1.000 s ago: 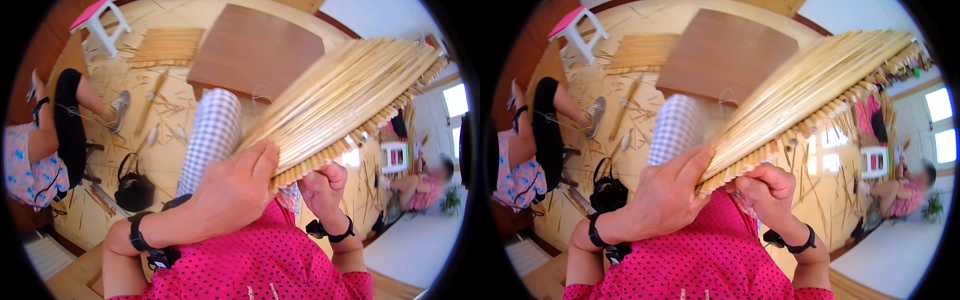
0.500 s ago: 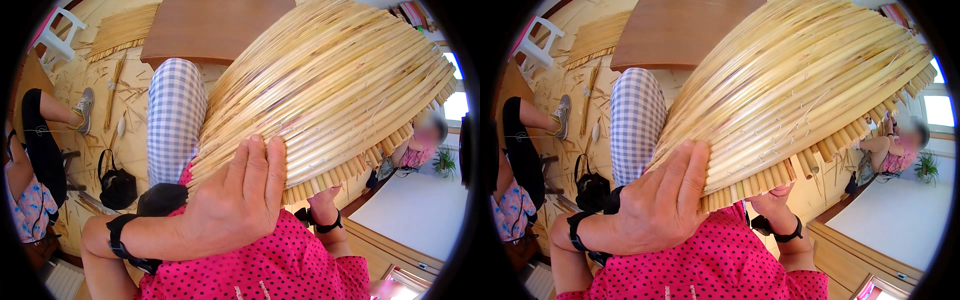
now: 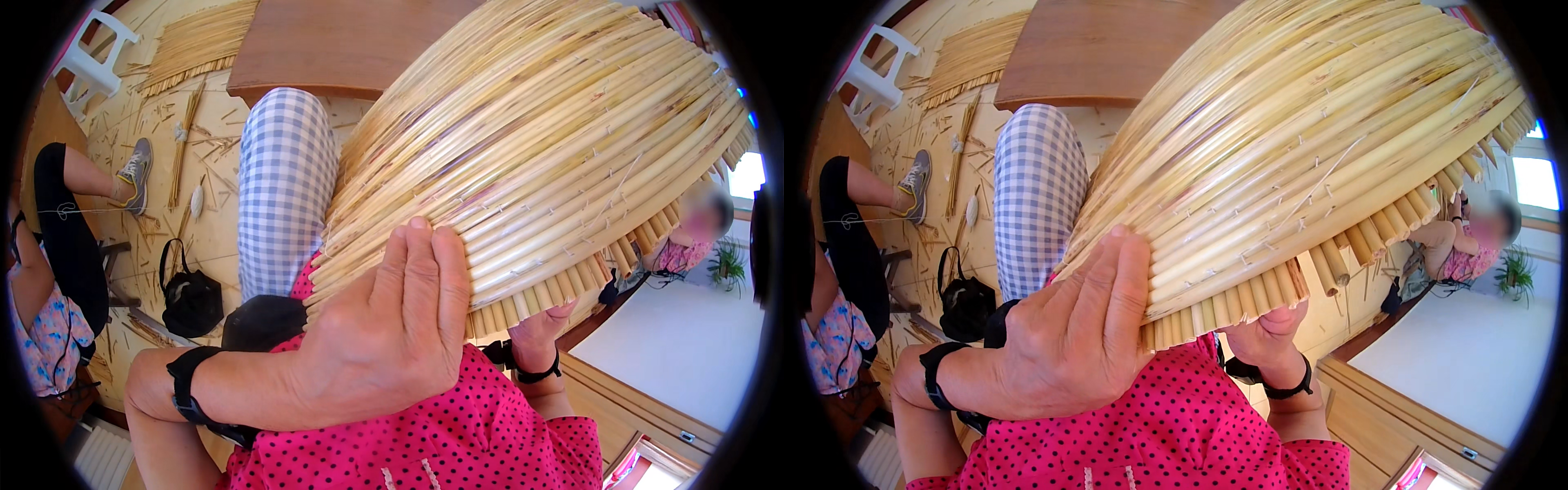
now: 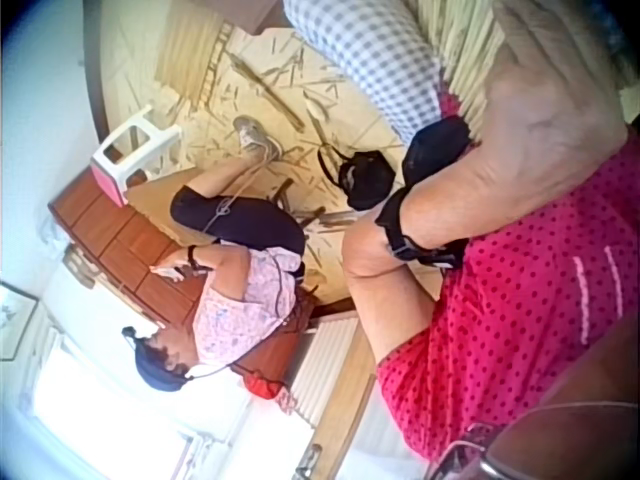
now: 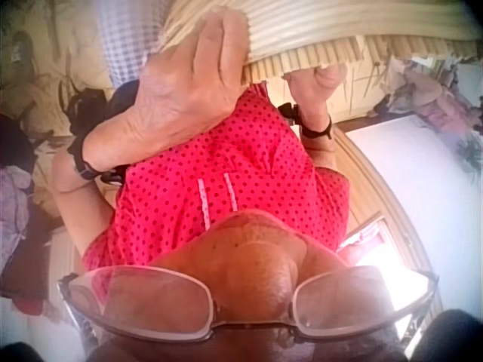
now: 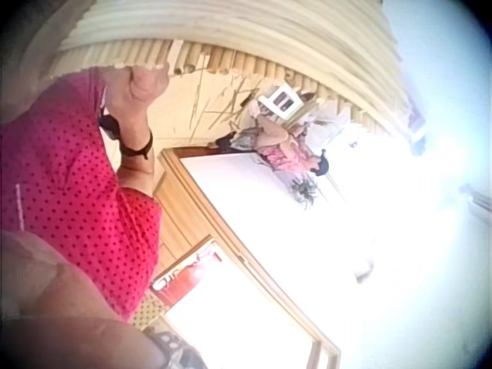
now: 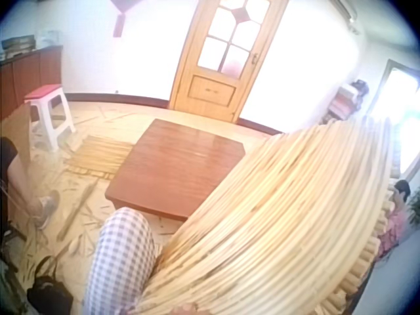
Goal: The person weaves a bamboo mat by hand, threading a white string through the bamboo slats to secure them. They repeatedly pull the string tight and adjust the mat's position on the floor.
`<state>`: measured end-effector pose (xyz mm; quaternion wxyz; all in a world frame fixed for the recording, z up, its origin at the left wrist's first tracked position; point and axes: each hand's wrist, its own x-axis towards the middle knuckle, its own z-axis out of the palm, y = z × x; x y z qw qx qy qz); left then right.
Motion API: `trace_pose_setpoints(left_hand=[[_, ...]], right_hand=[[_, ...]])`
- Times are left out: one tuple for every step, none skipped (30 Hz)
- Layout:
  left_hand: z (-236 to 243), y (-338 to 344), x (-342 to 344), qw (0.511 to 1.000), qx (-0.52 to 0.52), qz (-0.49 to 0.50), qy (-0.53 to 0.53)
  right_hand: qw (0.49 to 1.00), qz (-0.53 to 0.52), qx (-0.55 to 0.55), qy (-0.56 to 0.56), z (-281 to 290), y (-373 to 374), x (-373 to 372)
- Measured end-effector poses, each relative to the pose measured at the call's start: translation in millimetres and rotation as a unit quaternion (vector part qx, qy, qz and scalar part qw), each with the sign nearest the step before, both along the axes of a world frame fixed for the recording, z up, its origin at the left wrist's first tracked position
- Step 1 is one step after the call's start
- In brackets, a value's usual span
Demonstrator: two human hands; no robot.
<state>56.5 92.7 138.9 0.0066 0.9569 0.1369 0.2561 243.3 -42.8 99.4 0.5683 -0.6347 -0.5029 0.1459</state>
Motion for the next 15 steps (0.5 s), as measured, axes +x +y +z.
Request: trace_pose_setpoints(left_hand=[[0.3,-0.1,0.2,1.000,-0.001,-0.001,0.001],[0.9,-0.2,0.4,1.000,-0.002,-0.003,0.001],[1.5,0.0,0.3,1.000,-0.002,-0.004,0.001],[1.1,0.0,0.0,1.000,-0.002,-0.005,0.002],[0.2,-0.1,0.1,1.000,-0.001,-0.006,0.002],[-0.2,-0.1,0.1,1.000,0.001,-0.007,0.003],[0.4,0.0,-0.1,1.000,0.001,-0.007,0.005],[1.3,-0.1,-0.3,1.000,0.000,-0.008,0.006],[1.8,-0.1,-0.4,1.000,0.000,-0.008,0.008],[1.6,-0.1,-0.4,1.000,0.002,-0.009,0.005],[0.7,-0.1,-0.3,1.000,0.004,-0.010,0.003],[0.2,0.1,-0.3,1.000,0.006,-0.010,0.002],[0.2,0.5,-0.3,1.000,0.007,-0.009,0.004],[0.4,0.9,-0.2,1.000,0.008,-0.008,0.006],[0.3,0.9,-0.7,1.000,0.008,-0.009,0.007]], right_hand=[[1.000,-0.002,0.003,0.007,-0.6,-0.7,-0.2],[1.000,-0.005,0.003,0.009,-0.5,-1.2,-0.7],[1.000,-0.007,0.003,0.010,-0.2,-1.2,-1.0],[1.000,-0.011,-0.001,0.007,1.1,-0.8,-1.7],[1.000,-0.011,-0.003,0.004,2.6,-0.2,-1.9],[1.000,-0.011,-0.006,0.001,4.0,0.4,-1.8],[1.000,-0.007,-0.008,-0.003,6.2,1.4,-1.8],[1.000,-0.005,-0.008,-0.011,7.6,2.4,-1.6],[1.000,-0.003,-0.007,-0.020,9.2,3.4,-1.4],[0.999,-0.002,-0.003,-0.033,10.1,5.1,-1.0],[1.000,0.000,-0.003,-0.025,11.4,6.2,-1.8],[1.000,0.002,-0.002,-0.017,12.8,7.3,-2.6],[1.000,0.006,-0.005,0.012,15.3,7.8,-5.2],[0.999,0.005,-0.013,0.049,15.5,6.6,-6.0],[0.996,0.002,-0.021,0.085,16.1,4.9,-7.5]])
